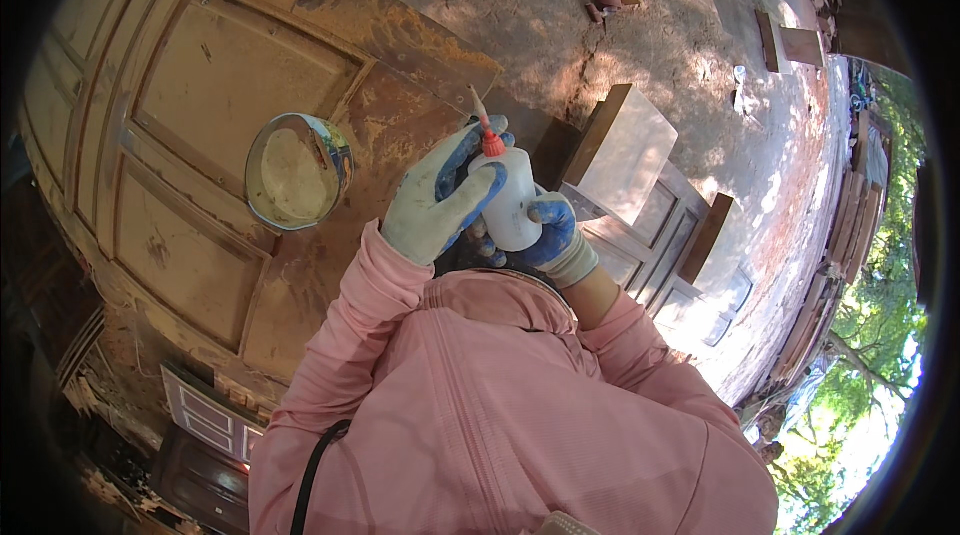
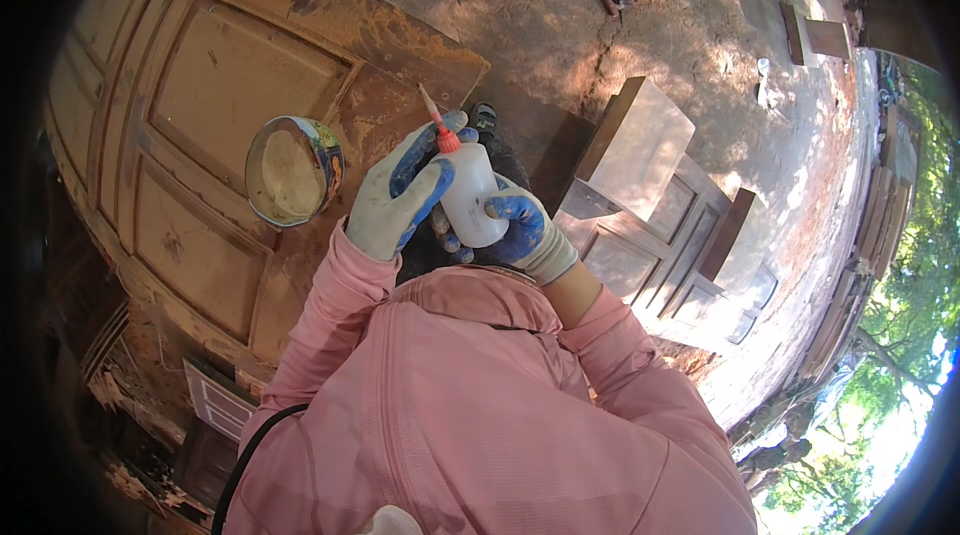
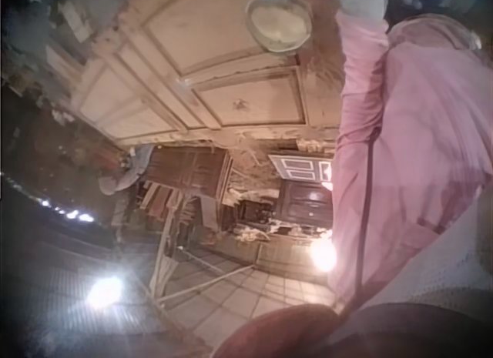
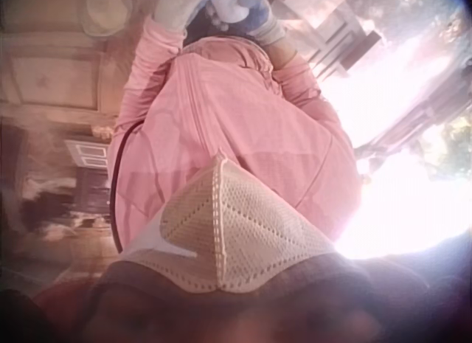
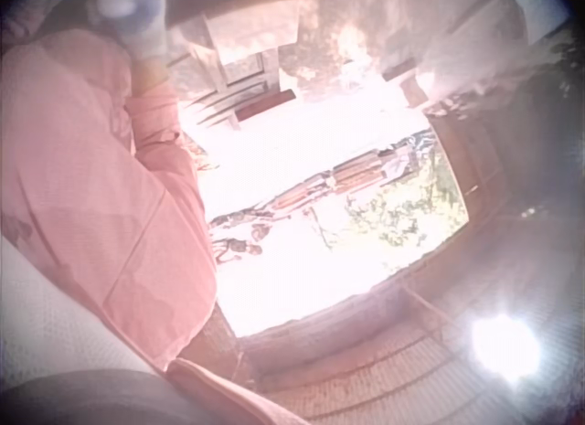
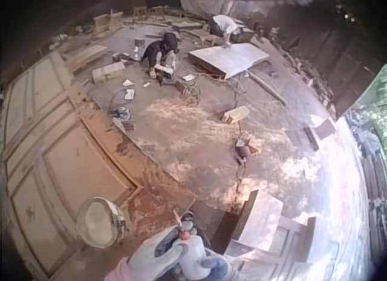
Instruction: The person applies glue from a bottle into the seams of a wooden door panel and spreads it with gloved fingers. They move along the door, repeating the application and spreading on multiple seams.
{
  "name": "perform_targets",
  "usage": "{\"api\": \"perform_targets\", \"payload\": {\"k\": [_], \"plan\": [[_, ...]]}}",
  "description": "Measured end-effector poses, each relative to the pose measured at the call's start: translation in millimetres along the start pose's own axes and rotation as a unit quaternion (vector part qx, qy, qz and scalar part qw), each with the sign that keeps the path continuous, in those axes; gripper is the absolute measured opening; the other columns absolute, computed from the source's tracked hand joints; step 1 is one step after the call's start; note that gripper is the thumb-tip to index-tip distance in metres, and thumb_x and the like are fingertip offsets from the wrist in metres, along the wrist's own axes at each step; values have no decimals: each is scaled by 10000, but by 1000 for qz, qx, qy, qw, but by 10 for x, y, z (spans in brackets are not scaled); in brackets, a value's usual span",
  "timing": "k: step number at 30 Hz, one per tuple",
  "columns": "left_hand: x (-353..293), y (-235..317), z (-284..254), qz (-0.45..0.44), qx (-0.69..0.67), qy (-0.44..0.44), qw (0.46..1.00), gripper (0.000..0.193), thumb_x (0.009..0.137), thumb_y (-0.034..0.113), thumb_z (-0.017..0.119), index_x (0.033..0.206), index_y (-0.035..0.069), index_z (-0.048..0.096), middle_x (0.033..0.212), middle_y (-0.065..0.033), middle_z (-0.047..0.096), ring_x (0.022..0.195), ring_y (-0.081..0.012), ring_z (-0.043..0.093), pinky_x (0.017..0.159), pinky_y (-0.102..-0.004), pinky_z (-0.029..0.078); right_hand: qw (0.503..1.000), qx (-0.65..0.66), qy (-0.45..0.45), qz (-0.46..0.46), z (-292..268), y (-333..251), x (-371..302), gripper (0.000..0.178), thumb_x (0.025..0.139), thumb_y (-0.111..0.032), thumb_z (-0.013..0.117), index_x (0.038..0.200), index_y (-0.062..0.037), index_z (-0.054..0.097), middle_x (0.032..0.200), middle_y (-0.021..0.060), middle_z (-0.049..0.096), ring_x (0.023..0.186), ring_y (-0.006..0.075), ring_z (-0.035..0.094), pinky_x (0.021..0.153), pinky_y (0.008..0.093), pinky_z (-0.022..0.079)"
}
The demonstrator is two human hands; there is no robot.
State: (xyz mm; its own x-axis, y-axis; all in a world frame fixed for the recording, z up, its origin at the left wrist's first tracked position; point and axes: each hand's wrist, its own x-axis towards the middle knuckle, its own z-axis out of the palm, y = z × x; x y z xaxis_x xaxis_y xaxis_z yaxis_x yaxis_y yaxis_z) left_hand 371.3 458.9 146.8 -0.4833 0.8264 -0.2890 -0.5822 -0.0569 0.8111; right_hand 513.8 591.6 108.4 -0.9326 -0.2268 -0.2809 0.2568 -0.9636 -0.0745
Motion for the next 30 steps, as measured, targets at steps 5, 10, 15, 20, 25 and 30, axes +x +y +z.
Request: {"api": "perform_targets", "payload": {"k": [5, 10, 15, 20, 25, 30], "plan": [[50, -163, -85, 32, 91, 23, 995, 542, 956, 65, 675, 1450, -48, 482, 1346, -132, 591, 1218, -188, 578, 1065, -334, 454, 946, -211, 204, -133, 132, 114, 66, 697, 845, -279, 782, 1408, -24, 458, 1273, 164, 594, 1100, 288, 639, 911, 398, 541], [117, -656, -206, 75, 322, 98, 939, 636, 873, 241, 782, 1387, -31, 526, 1257, -179, 581, 1156, -301, 611, 991, -397, 495, 597, -716, 291, -214, -12, 171, 94, 746, 788, -235, 774, 1406, 14, 440, 1318, 199, 562, 1232, 356, 569, 1046, 414, 458], [33, -911, -385, 103, 416, 157, 890, 682, 893, 324, 731, 1451, 12, 492, 1358, -228, 534, 1254, -409, 516, 1059, -451, 431, 567, -732, 329, -186, -269, 92, 72, 729, 785, -238, 751, 1408, -13, 446, 1298, 228, 590, 1199, 406, 587, 1014, 440, 479], [-135, -967, -847, 152, 699, 150, 683, 750, 905, 420, 651, 1502, 20, 438, 1551, -177, 411, 1459, -432, 318, 1190, -549, 268, 583, -709, 366, -149, -419, -123, 151, 681, 809, -299, 754, 1392, -83, 477, 1260, 236, 621, 1142, 419, 623, 972, 458, 498], [-156, -1068, -1019, 117, 778, 85, 612, 836, 924, 474, 612, 1553, 1, 330, 1625, -194, 295, 1504, -429, 238, 1234, -552, 170, 561, -732, 372, -108, -420, -194, 259, 707, 816, -402, 781, 1363, -57, 495, 1245, 222, 638, 1147, 402, 627, 948, 451, 507], [-127, -1118, -973, 92, 800, 85, 587, 895, 908, 486, 628, 1564, -22, 292, 1637, -214, 263, 1517, -428, 215, 1241, -566, 144, 524, -764, 366, -88, -411, -201, 287, 715, 810, -444, 764, 1350, -45, 517, 1246, 197, 644, 1140, 380, 634, 944, 441, 511]]}}
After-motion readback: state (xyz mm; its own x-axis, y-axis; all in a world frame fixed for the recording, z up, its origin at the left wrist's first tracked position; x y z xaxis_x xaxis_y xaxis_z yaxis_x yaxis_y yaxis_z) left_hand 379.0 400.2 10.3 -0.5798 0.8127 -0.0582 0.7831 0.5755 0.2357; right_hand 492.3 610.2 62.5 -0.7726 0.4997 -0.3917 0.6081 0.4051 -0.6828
